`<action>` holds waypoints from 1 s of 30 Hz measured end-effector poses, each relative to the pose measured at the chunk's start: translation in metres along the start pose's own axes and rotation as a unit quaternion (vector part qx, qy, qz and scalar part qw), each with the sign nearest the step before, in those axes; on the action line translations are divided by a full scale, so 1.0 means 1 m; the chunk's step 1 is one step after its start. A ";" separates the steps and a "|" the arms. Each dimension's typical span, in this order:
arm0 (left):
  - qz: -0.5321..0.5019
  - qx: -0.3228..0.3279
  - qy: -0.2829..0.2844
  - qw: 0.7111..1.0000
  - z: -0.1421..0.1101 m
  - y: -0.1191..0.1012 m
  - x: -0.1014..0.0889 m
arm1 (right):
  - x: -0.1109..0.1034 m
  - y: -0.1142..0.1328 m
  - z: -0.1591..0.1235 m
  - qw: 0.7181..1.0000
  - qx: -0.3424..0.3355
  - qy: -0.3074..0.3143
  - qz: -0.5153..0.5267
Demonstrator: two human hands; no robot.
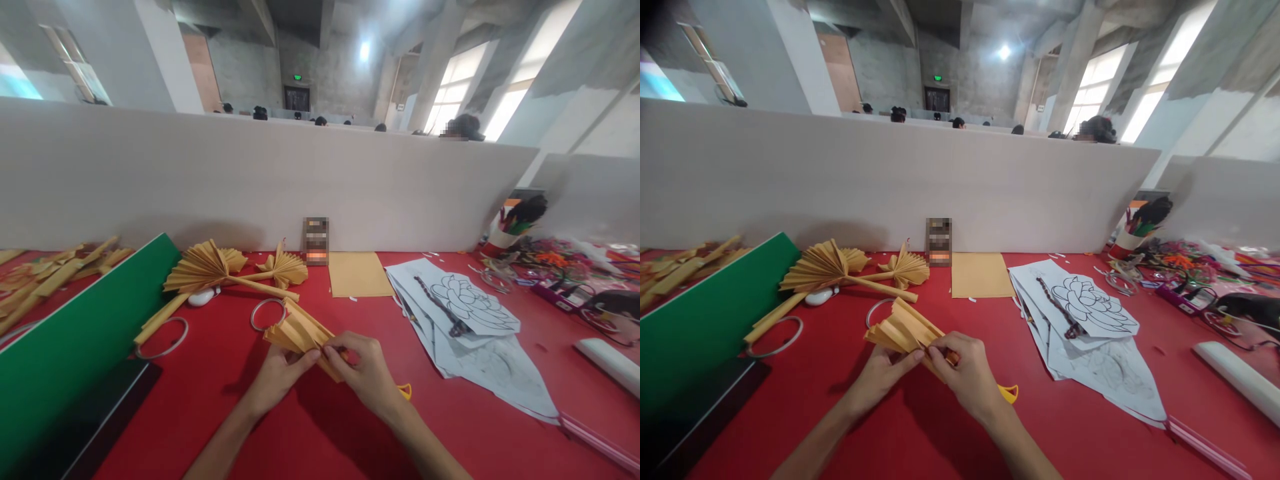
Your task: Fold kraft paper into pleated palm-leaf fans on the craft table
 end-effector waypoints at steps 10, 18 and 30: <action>0.006 0.021 -0.040 0.999 0.004 -0.002 -0.007 | 0.000 0.008 -0.002 1.000 -0.024 -0.004 -0.007; 0.016 0.038 -0.064 0.997 0.006 -0.001 -0.012 | 0.003 0.012 -0.005 1.000 -0.015 0.001 0.010; 0.026 0.052 -0.106 0.993 0.006 -0.001 -0.017 | 0.008 0.011 -0.007 0.999 -0.036 -0.027 0.013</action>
Point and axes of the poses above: each hand's wrist, its own z-axis towards the middle knuckle, its own x-axis out of the palm, y = z × x, the point moved 9 cm from there along z, towards the middle knuckle, and after that the axes turned 9 degrees about x, right-handed, at the moved point
